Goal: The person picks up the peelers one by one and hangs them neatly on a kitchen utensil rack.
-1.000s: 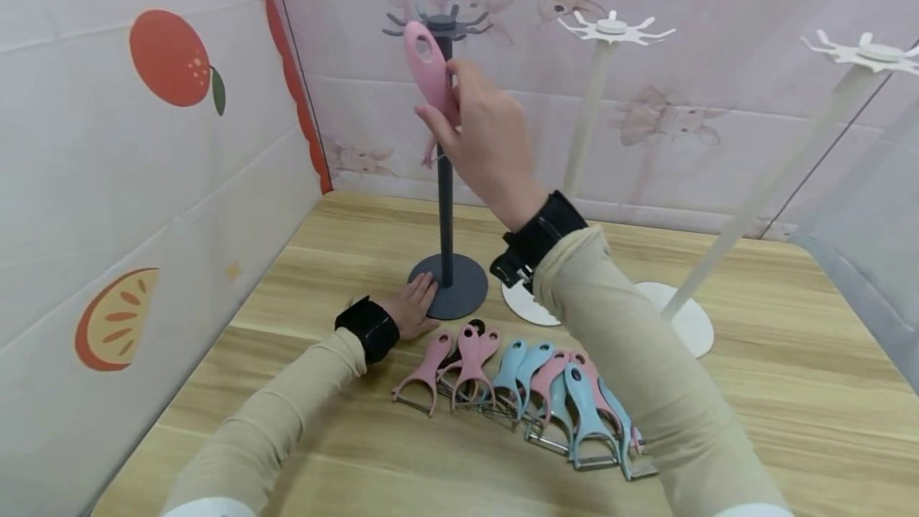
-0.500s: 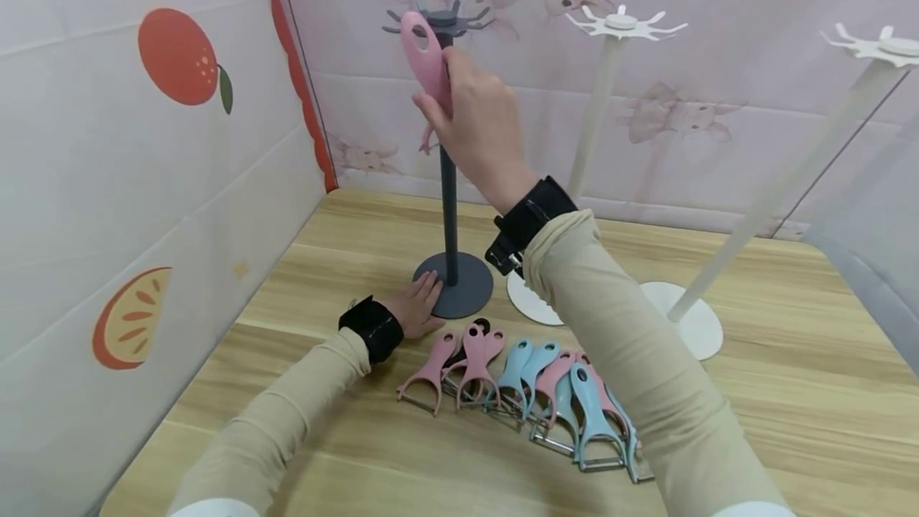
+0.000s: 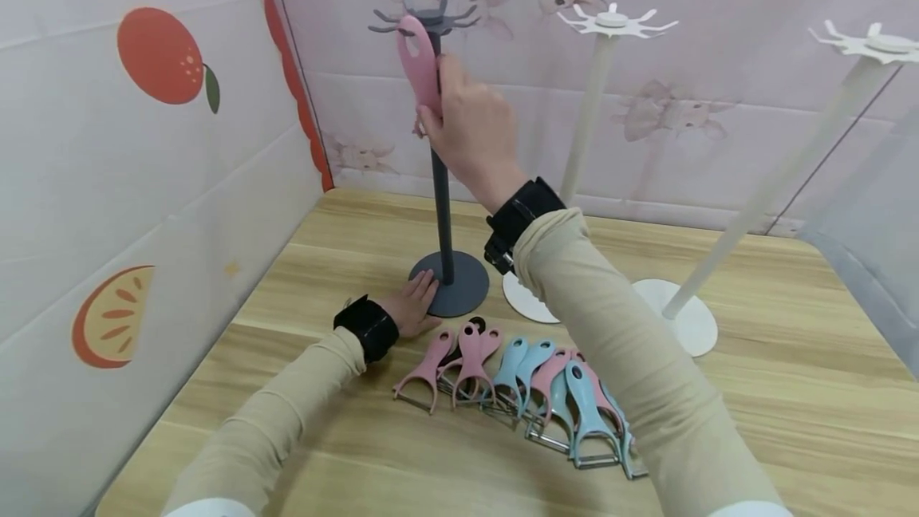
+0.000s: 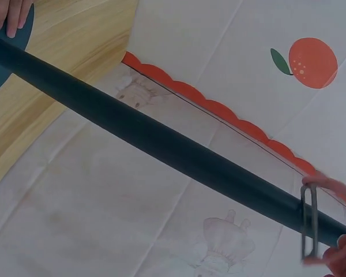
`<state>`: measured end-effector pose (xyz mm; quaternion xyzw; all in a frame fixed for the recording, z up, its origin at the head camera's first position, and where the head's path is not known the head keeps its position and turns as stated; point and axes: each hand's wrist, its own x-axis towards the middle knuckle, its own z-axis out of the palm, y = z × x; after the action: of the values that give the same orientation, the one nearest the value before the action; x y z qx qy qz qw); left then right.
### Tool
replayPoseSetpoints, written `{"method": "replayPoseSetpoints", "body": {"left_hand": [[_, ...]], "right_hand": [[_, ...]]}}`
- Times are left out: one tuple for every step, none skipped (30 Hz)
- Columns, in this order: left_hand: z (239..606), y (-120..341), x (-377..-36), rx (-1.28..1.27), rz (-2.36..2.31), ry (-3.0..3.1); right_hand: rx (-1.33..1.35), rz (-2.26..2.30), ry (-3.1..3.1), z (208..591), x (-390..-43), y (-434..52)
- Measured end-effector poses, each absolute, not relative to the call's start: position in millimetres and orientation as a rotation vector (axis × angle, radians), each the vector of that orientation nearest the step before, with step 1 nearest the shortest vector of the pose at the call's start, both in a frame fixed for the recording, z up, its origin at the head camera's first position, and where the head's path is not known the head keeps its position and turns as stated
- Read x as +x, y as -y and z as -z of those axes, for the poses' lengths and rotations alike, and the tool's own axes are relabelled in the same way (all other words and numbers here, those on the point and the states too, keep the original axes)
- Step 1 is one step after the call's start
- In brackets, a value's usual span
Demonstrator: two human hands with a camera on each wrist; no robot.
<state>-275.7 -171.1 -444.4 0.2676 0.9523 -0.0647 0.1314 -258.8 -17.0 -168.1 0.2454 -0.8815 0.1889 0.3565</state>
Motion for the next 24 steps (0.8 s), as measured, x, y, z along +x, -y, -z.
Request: {"method": "replayPoseSetpoints", "body": {"left_hand": [[443,171,-275,0.769,0.177,-2.755],[441,171,-275,0.763,0.163,-2.748],[439,170,-274,0.754,0.168,-2.737],[437,170,-273,0.752,0.157,-2.729],[436,170,-272,0.751,0.151,-2.723],[434,169,-271,0.754,0.135,-2.721],[433,169,-270,0.756,0.123,-2.718],[432,169,-269,0.761,0.118,-2.72],[431,170,-269,0.766,0.114,-2.719],[430,170,-268,0.772,0.084,-2.722],[429,171,-268,0.774,0.079,-2.723],[429,172,-267,0.778,0.059,-2.726],[428,173,-267,0.783,0.051,-2.726],[428,174,-267,0.794,0.021,-2.725],[428,176,-268,0.798,0.015,-2.721],[429,178,-269,0.801,0.016,-2.718],[430,180,-270,0.803,0.035,-2.716],[431,180,-270,0.812,0.031,-2.717],[432,180,-271,0.819,0.038,-2.717],[432,181,-271,0.823,0.042,-2.72],[433,180,-271,0.818,0.056,-2.722],[432,180,-271,0.819,0.052,-2.725],[431,180,-270,0.82,0.052,-2.728],[429,179,-269,0.819,0.044,-2.73]], "right_hand": [[0.639,-0.488,2.269,170,-259,16],[0.642,-0.486,2.27,171,-259,15],[0.643,-0.483,2.279,173,-258,14],[0.649,-0.484,2.275,175,-258,13],[0.661,-0.488,2.269,177,-257,11],[0.672,-0.485,2.261,179,-256,10],[0.682,-0.479,2.256,182,-254,8],[0.692,-0.474,2.25,184,-253,5],[0.706,-0.47,2.243,187,-251,3],[0.722,-0.464,2.23,191,-249,0],[0.735,-0.457,2.224,194,-247,-4],[0.746,-0.452,2.224,199,-244,-7],[0.761,-0.456,2.229,204,-242,-11],[0.771,-0.462,2.241,209,-239,-16],[0.78,-0.463,2.26,214,-237,-20],[0.783,-0.463,2.286,220,-234,-25],[0.786,-0.462,2.32,226,-232,-29],[0.791,-0.466,2.354,231,-229,-35],[0.792,-0.472,2.4,237,-226,-42],[0.789,-0.471,2.443,242,-223,-48],[0.795,-0.469,2.481,248,-221,-55],[0.8,-0.47,2.521,253,-218,-61],[0.805,-0.475,2.56,259,-216,-68],[0.811,-0.483,2.596,265,-213,-76]]}}
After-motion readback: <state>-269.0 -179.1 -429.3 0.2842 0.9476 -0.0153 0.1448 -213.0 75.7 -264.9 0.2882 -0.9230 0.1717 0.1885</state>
